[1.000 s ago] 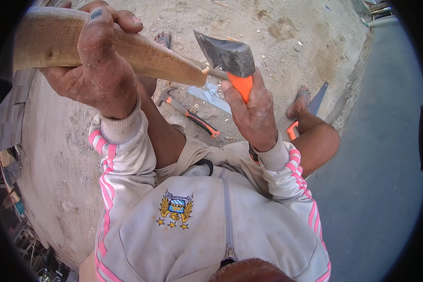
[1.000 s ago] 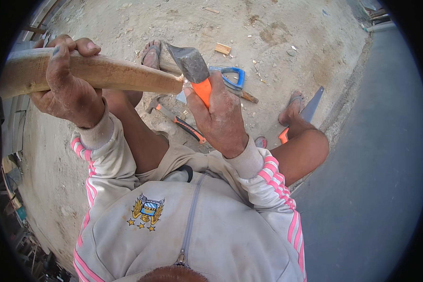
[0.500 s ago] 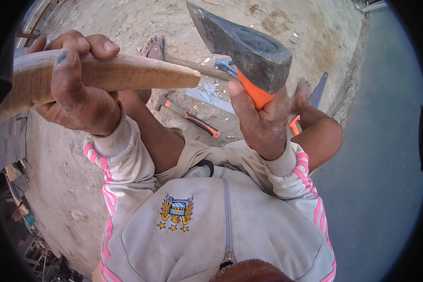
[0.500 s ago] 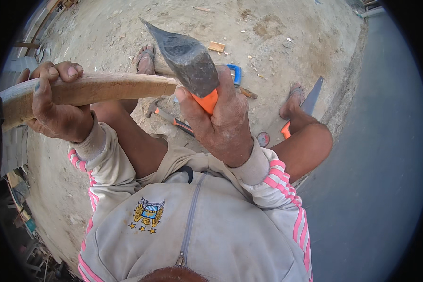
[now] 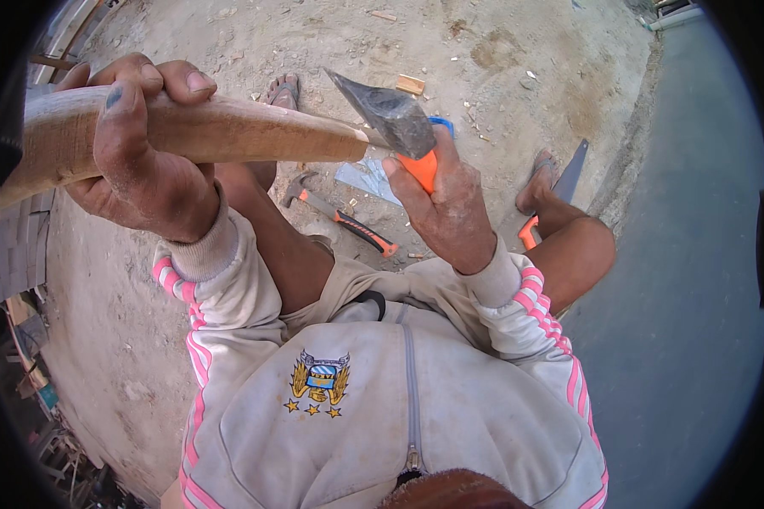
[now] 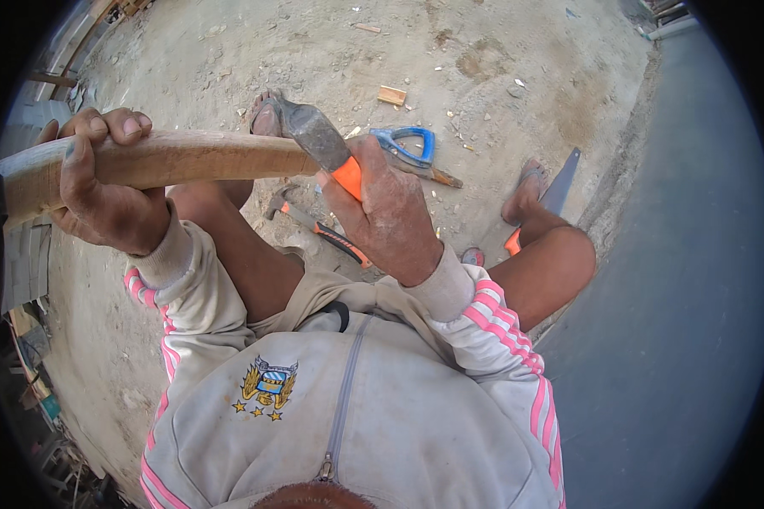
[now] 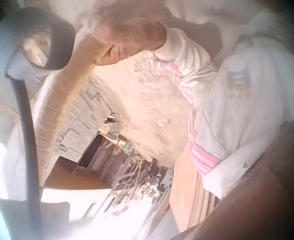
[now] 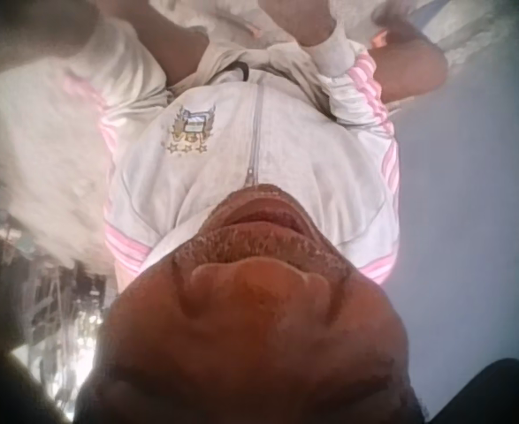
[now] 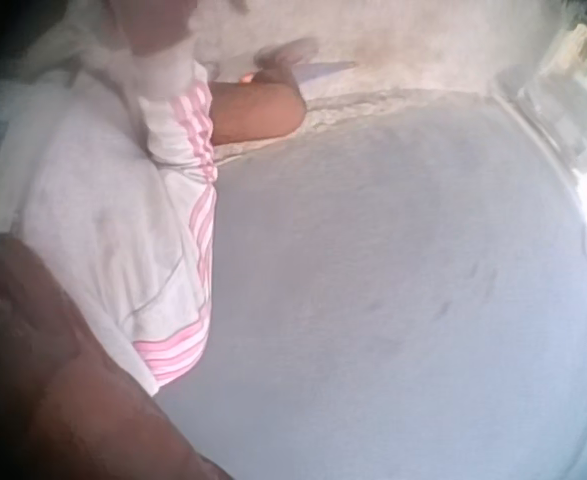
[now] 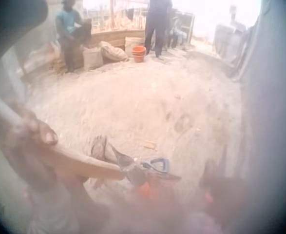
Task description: The person sits on the ground and uses a small axe to shape a piece of wood. They hold the wood in their left hand and the axe in their right, repeatedly striking the wood to shave off pieces and refine its shape.
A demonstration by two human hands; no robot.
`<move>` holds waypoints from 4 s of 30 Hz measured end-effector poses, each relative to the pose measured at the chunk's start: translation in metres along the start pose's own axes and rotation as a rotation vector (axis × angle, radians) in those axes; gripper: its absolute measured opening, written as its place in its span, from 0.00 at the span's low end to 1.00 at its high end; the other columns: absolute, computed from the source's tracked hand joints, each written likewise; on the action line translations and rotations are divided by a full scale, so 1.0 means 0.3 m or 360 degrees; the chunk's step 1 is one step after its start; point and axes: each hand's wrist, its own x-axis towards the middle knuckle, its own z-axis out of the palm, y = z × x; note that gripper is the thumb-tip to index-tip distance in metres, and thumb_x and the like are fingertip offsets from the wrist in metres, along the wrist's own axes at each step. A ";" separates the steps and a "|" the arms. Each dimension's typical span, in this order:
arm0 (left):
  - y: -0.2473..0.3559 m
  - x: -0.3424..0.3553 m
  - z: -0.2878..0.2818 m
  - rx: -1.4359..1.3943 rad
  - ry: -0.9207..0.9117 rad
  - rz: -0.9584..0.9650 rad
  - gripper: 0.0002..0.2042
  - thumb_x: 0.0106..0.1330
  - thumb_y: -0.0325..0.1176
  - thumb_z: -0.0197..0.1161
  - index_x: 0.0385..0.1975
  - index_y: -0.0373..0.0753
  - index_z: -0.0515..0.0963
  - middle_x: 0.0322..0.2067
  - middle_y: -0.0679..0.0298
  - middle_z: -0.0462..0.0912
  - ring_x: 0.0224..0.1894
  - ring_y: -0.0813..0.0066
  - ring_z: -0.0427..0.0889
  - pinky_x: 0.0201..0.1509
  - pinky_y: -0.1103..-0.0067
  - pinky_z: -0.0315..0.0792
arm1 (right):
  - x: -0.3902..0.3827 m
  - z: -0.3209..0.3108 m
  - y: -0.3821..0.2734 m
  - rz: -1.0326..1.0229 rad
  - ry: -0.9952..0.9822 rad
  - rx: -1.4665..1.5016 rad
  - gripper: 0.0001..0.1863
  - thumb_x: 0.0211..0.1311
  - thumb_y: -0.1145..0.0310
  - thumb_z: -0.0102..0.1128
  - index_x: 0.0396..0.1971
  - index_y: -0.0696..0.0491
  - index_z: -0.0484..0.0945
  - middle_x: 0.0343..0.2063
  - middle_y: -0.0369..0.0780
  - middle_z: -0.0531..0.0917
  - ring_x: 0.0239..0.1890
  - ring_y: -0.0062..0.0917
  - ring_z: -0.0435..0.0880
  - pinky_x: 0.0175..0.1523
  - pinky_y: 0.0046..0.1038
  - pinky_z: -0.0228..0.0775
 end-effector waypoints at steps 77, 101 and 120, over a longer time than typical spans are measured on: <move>-0.030 0.060 -0.108 -0.0318 -0.0378 -0.0332 0.16 0.61 0.35 0.63 0.48 0.41 0.72 0.30 0.63 0.75 0.28 0.67 0.78 0.39 0.66 0.76 | -0.014 0.102 0.178 0.0098 -0.0013 0.0179 0.18 0.68 0.65 0.60 0.51 0.56 0.69 0.31 0.53 0.80 0.34 0.53 0.82 0.38 0.43 0.72; 0.006 0.011 -0.022 0.0285 -0.0015 -0.0036 0.12 0.60 0.30 0.63 0.40 0.35 0.71 0.27 0.56 0.73 0.24 0.66 0.78 0.31 0.71 0.78 | 0.021 0.061 -0.007 -0.0415 0.0430 0.0144 0.18 0.67 0.69 0.63 0.50 0.59 0.69 0.25 0.51 0.80 0.27 0.48 0.84 0.30 0.39 0.74; 0.004 -0.012 -0.046 0.0078 -0.0158 -0.0176 0.14 0.60 0.30 0.62 0.43 0.36 0.72 0.28 0.58 0.74 0.24 0.67 0.78 0.33 0.70 0.78 | -0.004 0.098 0.159 0.0043 0.0071 -0.0006 0.17 0.69 0.65 0.60 0.48 0.57 0.68 0.23 0.51 0.80 0.27 0.52 0.82 0.30 0.45 0.72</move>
